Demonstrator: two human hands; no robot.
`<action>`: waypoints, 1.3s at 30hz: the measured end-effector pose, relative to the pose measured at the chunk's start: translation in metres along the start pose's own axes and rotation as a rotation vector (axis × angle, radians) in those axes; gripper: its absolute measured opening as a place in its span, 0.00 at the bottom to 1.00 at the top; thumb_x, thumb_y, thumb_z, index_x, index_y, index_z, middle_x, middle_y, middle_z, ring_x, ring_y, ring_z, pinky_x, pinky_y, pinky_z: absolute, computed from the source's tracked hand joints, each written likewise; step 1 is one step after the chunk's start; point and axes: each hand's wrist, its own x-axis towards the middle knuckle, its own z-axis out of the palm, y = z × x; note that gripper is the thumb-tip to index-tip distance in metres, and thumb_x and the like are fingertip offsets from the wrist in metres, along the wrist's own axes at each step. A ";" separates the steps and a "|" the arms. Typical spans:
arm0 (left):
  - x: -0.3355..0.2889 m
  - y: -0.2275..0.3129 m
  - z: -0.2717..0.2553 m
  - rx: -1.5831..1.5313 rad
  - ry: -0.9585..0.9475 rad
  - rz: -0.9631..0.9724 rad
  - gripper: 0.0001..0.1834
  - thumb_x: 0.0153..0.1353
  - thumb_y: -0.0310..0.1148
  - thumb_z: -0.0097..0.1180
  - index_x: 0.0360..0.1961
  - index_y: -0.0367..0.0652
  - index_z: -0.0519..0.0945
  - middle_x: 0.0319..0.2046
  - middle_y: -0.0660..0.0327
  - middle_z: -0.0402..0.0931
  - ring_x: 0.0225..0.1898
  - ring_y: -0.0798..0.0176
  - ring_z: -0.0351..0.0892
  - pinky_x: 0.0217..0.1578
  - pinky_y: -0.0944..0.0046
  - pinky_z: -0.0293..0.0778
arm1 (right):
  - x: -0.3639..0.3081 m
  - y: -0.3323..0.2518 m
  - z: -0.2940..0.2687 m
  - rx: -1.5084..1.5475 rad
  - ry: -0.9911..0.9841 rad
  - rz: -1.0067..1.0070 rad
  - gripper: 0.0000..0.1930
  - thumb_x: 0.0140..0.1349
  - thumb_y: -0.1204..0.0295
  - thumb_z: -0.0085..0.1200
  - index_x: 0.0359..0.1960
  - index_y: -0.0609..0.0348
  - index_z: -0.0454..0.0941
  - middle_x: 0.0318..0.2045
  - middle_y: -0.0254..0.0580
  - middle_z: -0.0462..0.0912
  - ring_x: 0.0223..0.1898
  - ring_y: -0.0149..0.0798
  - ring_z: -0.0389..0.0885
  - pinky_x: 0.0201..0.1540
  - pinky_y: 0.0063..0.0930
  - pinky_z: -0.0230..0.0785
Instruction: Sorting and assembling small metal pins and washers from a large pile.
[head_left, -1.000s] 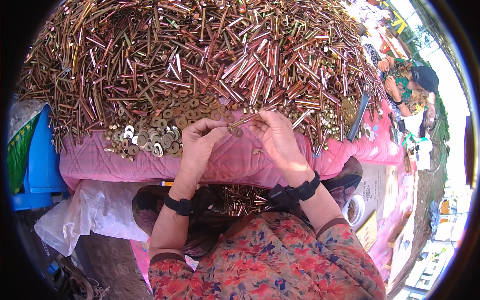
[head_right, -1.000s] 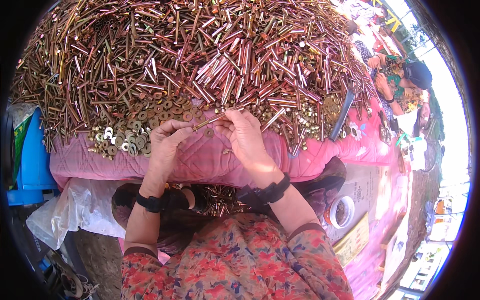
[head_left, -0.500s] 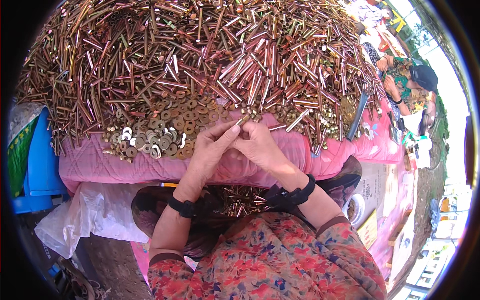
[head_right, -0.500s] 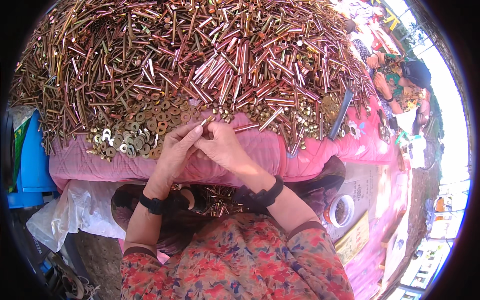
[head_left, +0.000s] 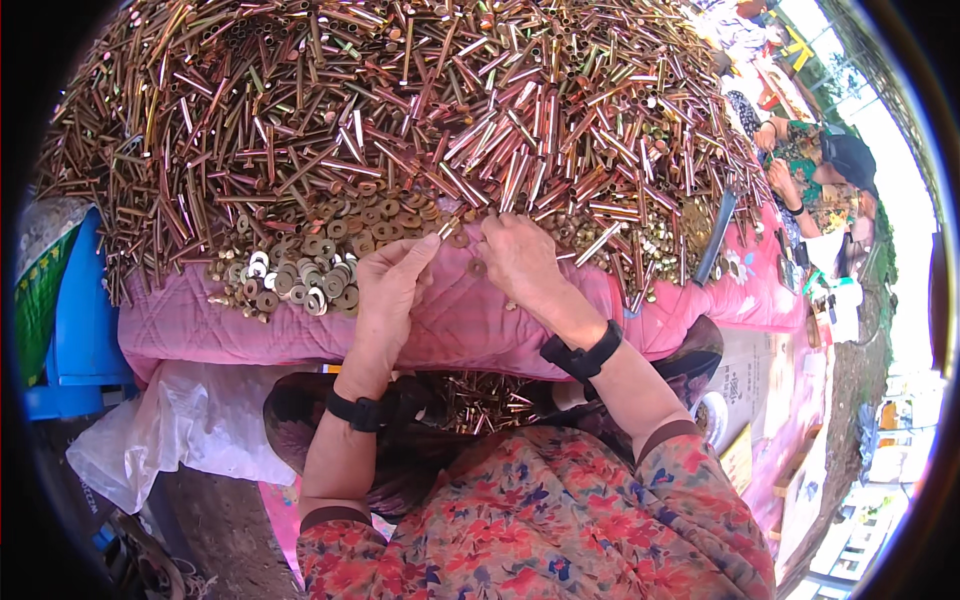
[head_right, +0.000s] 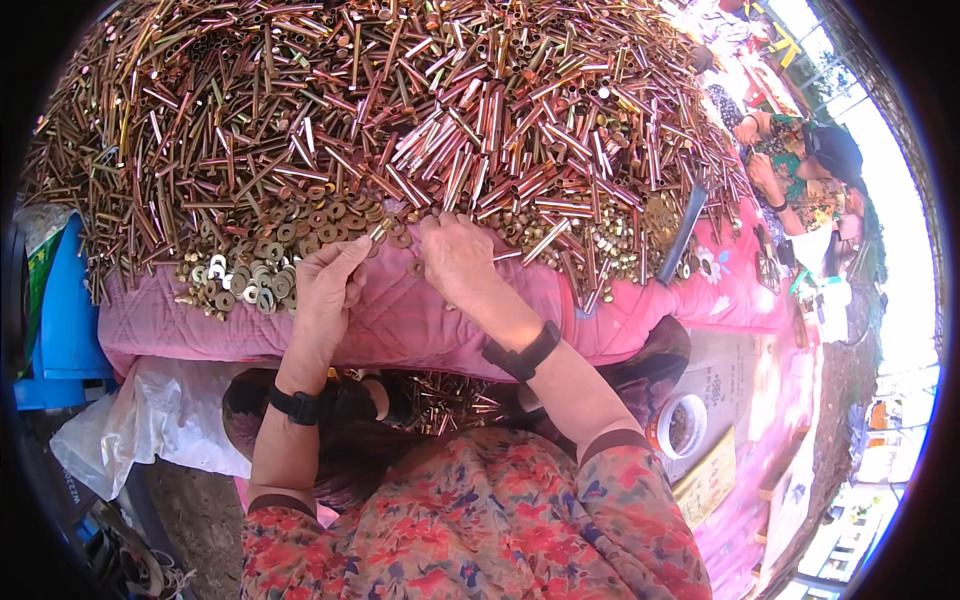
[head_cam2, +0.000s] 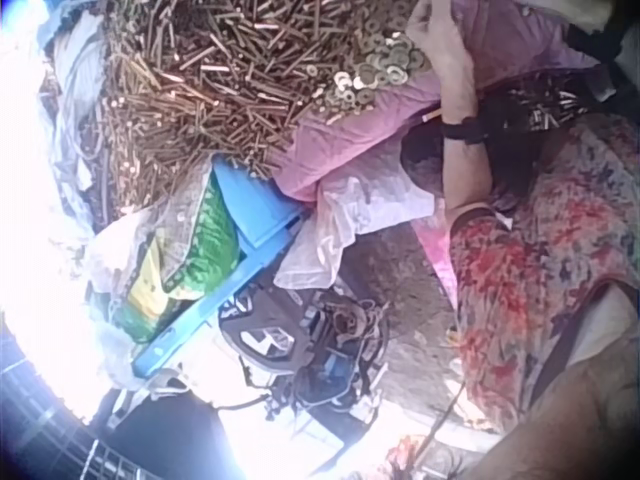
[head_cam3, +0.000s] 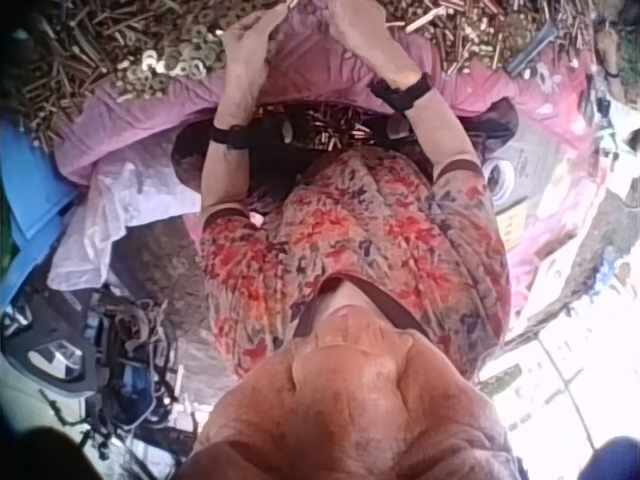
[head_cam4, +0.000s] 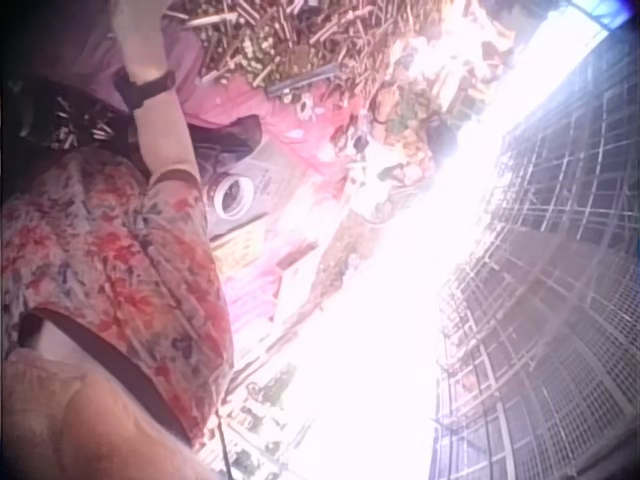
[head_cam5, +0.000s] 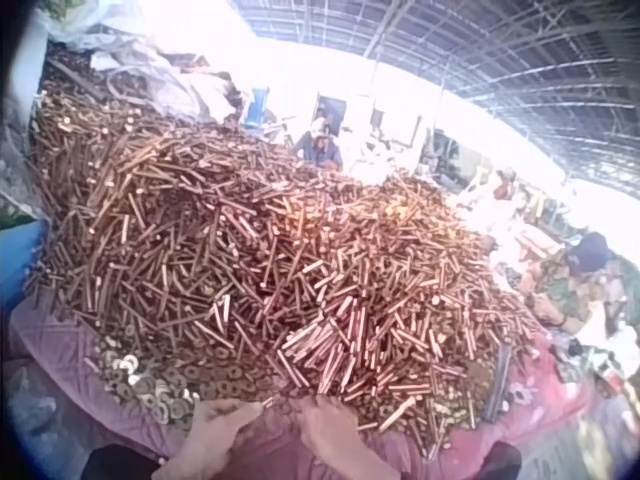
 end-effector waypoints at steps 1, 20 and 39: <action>-0.001 0.001 0.001 0.032 0.025 -0.009 0.08 0.54 0.32 0.62 0.28 0.37 0.79 0.16 0.67 0.72 0.12 0.79 0.61 0.13 0.80 0.51 | 0.000 0.000 -0.002 -0.002 -0.002 -0.001 0.09 0.51 0.70 0.56 0.33 0.59 0.78 0.28 0.48 0.77 0.32 0.50 0.77 0.35 0.39 0.70; -0.011 0.008 0.005 -0.006 -0.146 -0.050 0.04 0.48 0.25 0.63 0.25 0.38 0.81 0.19 0.66 0.76 0.17 0.78 0.70 0.17 0.80 0.57 | -0.028 -0.020 -0.044 1.420 -0.003 0.389 0.11 0.62 0.73 0.51 0.44 0.65 0.77 0.30 0.32 0.78 0.29 0.24 0.76 0.33 0.15 0.70; -0.009 0.006 -0.003 0.124 -0.216 0.126 0.03 0.47 0.20 0.62 0.25 0.35 0.81 0.17 0.65 0.75 0.17 0.76 0.69 0.19 0.78 0.62 | -0.033 -0.018 -0.052 1.149 -0.128 0.304 0.08 0.59 0.79 0.54 0.39 0.66 0.75 0.29 0.34 0.78 0.29 0.23 0.73 0.32 0.16 0.68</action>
